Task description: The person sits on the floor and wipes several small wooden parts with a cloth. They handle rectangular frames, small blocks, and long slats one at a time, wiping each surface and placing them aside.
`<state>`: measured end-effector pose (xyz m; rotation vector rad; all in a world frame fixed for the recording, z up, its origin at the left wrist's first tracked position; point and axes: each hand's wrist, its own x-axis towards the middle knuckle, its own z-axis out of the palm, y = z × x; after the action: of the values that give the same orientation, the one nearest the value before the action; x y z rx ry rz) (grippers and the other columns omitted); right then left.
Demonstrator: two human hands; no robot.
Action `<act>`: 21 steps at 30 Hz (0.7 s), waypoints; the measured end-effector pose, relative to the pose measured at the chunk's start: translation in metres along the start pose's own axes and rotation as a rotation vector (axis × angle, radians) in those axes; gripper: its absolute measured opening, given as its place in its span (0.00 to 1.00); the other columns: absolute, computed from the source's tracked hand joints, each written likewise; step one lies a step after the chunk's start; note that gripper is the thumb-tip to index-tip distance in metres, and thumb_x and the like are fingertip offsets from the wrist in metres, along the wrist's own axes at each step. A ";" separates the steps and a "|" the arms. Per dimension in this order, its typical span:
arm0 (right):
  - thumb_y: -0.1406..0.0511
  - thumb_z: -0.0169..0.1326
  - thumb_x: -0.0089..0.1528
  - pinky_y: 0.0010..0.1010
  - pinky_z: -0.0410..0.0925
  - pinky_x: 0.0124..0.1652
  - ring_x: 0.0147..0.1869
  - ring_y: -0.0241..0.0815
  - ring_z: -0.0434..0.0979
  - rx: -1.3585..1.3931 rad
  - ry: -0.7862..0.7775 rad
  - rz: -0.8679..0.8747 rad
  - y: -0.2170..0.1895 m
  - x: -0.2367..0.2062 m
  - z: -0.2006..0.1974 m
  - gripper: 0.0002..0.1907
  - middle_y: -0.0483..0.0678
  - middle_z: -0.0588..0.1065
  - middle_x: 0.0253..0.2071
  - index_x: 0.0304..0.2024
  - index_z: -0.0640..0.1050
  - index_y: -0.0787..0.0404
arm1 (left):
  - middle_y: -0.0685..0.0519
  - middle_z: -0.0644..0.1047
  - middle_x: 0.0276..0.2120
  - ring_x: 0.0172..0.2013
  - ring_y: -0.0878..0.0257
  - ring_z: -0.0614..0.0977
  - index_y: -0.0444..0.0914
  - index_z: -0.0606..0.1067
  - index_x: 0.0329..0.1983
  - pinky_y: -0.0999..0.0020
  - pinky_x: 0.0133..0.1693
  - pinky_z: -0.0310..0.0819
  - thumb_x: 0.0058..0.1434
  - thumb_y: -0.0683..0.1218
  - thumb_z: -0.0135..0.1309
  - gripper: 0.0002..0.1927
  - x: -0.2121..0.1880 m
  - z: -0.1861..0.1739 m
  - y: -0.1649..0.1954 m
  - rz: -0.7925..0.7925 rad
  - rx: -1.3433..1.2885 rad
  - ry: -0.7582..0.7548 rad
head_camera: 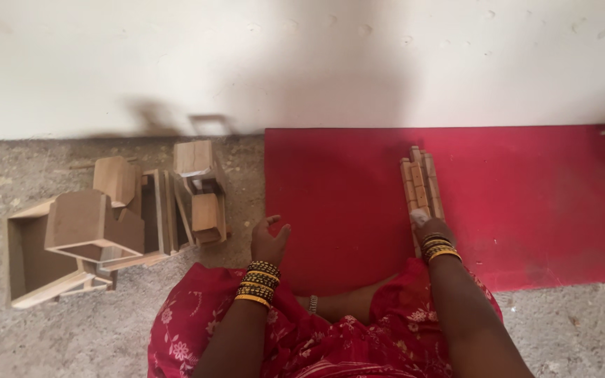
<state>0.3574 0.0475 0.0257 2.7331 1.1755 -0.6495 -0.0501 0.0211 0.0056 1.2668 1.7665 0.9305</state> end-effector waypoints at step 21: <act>0.46 0.51 0.65 0.45 0.76 0.49 0.50 0.51 0.83 -0.224 0.150 -0.535 -0.022 -0.024 0.003 0.22 0.52 0.81 0.48 0.44 0.84 0.53 | 0.43 0.74 0.59 0.61 0.51 0.74 0.37 0.73 0.60 0.54 0.60 0.69 0.63 0.58 0.58 0.28 0.014 0.004 0.001 0.033 -0.221 -0.007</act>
<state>0.3267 0.0460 0.0346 2.3166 1.9112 -0.3255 -0.0496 0.0354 0.0027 1.1581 1.5918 1.1064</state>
